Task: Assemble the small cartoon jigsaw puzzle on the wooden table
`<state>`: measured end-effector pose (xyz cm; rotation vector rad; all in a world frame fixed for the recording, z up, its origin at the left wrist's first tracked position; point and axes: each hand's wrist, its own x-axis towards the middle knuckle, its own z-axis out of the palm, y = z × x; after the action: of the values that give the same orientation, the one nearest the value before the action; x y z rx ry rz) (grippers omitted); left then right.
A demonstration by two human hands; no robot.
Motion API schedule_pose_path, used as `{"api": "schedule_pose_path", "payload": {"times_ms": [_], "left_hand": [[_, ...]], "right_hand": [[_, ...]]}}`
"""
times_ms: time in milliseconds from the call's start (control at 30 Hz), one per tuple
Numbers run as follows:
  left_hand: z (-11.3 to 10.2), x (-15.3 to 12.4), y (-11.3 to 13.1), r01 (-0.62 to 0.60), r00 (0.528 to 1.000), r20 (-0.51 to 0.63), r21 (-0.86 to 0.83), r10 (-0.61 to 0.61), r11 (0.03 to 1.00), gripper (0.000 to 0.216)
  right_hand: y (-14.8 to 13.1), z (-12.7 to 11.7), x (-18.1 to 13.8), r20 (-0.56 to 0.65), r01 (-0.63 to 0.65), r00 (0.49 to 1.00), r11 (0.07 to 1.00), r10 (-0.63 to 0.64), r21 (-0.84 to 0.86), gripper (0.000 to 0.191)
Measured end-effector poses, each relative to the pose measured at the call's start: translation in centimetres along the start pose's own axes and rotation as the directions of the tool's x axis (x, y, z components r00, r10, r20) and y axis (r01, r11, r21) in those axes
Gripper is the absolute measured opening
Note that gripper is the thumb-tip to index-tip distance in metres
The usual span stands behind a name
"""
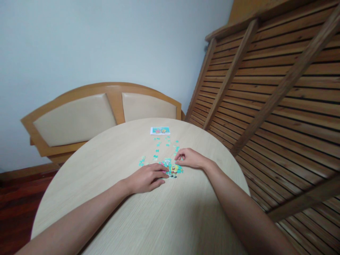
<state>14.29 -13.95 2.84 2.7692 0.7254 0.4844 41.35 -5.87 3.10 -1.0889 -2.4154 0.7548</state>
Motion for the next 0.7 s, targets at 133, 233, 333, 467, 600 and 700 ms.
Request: {"api": "schedule_pose_path", "payload": {"times_ms": [133, 233, 333, 467, 600, 700], "left_hand": [[-0.1, 0.0, 0.0, 0.002, 1.0, 0.017, 0.011, -0.002, 1.0, 0.028], [0.0, 0.0, 0.0, -0.007, 1.0, -0.007, 0.001, 0.007, 1.0, 0.027], [0.0, -0.1, -0.1, -0.012, 1.0, -0.015, 0.003, 0.013, 1.0, 0.027], [0.1, -0.1, -0.2, -0.02, 1.0, -0.002, 0.026, 0.02, 0.999, 0.027], [0.1, 0.0, -0.1, -0.022, 1.0, -0.003, 0.036, 0.022, 0.999, 0.027], [0.1, 0.0, -0.1, -0.019, 1.0, -0.005, 0.04, 0.019, 0.999, 0.027]], "right_hand": [[0.3, 0.0, 0.2, -0.037, 0.005, 0.999, 1.0, -0.006, -0.016, 0.021], [1.0, 0.2, 0.5, -0.177, 0.033, 0.983, 0.994, -0.051, -0.106, 0.02], [1.9, 0.7, 0.8, -0.281, 0.031, 0.955, 0.975, -0.094, -0.221, 0.027], [2.3, 1.5, 0.9, -0.258, -0.022, 0.964, 0.954, -0.059, -0.3, 0.036], [1.9, 1.7, 1.0, -0.257, -0.109, 0.966, 0.934, 0.019, -0.34, 0.029], [1.8, 1.6, 1.0, -0.31, -0.188, 0.948, 0.916, 0.074, -0.356, 0.024]]}}
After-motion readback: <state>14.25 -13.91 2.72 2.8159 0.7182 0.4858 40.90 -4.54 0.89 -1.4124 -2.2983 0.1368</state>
